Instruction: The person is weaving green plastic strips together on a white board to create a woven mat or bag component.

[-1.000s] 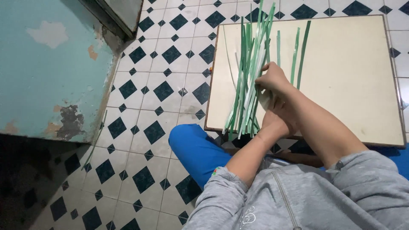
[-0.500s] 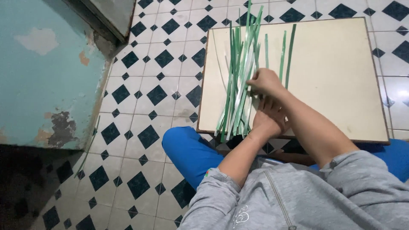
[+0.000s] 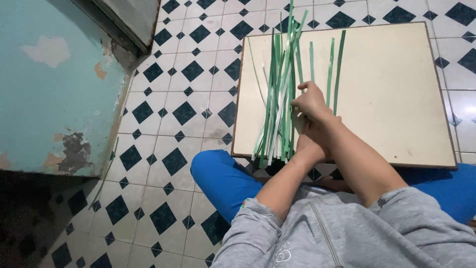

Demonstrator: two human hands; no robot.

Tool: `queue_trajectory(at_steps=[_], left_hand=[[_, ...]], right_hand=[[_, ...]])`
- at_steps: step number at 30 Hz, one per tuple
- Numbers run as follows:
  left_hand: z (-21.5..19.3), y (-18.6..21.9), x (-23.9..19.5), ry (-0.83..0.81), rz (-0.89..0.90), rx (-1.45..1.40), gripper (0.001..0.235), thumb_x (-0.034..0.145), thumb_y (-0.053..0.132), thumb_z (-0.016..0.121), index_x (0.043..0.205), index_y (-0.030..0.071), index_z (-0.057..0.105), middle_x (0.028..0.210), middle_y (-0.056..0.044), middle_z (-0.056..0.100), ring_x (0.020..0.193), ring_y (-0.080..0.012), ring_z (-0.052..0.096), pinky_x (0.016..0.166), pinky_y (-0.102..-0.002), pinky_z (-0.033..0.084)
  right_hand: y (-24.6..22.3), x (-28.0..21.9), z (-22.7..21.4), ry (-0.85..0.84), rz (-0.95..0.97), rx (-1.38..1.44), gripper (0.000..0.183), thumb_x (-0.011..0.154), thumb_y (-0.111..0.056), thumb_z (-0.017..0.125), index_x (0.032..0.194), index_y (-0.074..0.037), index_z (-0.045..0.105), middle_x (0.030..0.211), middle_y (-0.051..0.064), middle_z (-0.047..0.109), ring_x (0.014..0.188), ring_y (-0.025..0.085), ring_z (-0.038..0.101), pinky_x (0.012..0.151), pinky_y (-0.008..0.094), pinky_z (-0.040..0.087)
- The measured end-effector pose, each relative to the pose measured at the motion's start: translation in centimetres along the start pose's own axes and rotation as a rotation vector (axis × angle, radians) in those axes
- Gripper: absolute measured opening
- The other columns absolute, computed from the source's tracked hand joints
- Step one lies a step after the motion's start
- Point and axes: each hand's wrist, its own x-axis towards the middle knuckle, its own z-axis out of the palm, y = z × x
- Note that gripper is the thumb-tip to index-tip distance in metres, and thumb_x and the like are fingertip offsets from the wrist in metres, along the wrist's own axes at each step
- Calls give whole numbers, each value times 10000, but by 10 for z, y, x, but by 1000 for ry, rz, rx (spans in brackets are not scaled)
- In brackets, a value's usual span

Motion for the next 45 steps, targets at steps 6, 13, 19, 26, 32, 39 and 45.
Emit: queue_trajectory(at_steps=[6, 13, 19, 26, 32, 39, 45], left_hand=[[47, -2, 13, -143, 4, 9, 698, 903, 600, 341, 1441, 163, 416, 1548, -124, 325, 1465, -333, 231, 1196, -528, 132], [68, -9, 23, -289, 19, -95, 828, 902, 702, 226, 1551, 188, 231, 1641, -110, 120, 1515, -349, 31, 1207, -544, 40], [62, -7, 23, -307, 4, -104, 764, 936, 649, 203, 1555, 202, 217, 1639, -118, 119, 1515, -346, 27, 1211, -528, 40], [58, -6, 23, -315, 16, -143, 828, 902, 721, 229, 1569, 234, 165, 1645, -115, 94, 1513, -352, 2, 1205, -530, 8], [49, -4, 22, -342, 15, -95, 763, 900, 713, 260, 1549, 317, 214, 1647, -109, 89, 1513, -359, -7, 1195, -539, 21], [58, -9, 24, -358, 37, -80, 748, 916, 707, 177, 1548, 309, 223, 1649, -122, 66, 1510, -376, -30, 1187, -556, 7], [62, -10, 24, -372, 39, -90, 684, 953, 609, 198, 1561, 295, 171, 1653, -101, 47, 1511, -366, -40, 1193, -556, -1]], right_hand=[[-8, 12, -47, 124, -176, 392, 525, 699, 40, 693, 1199, 43, 533, 736, 101, 590, 506, 119, 543, 469, 214, 431], [97, 23, -169, 298, -33, 135, 419, 815, -28, 778, 1199, 26, 618, 785, 159, 673, 533, 159, 626, 467, 256, 520], [110, -4, -145, 232, 107, 212, 527, 756, 84, 671, 1262, 101, 527, 845, 215, 651, 559, 250, 648, 520, 384, 586], [79, 13, -115, 179, 88, 162, 568, 751, 111, 667, 1288, 65, 489, 807, 168, 650, 538, 262, 681, 493, 396, 618], [112, 24, -106, 199, -57, -230, 443, 791, -135, 725, 1216, -37, 650, 913, 136, 668, 854, 310, 668, 759, 405, 515], [101, -38, -97, 45, -261, -740, 423, 1009, -283, 463, 1394, -123, 528, 1454, 141, 475, 1388, 373, 371, 1119, 517, 299], [106, -36, -107, -78, -191, -902, 556, 993, -510, 359, 1489, -263, 407, 1588, 40, 348, 1474, 349, 242, 1140, 612, 172]])
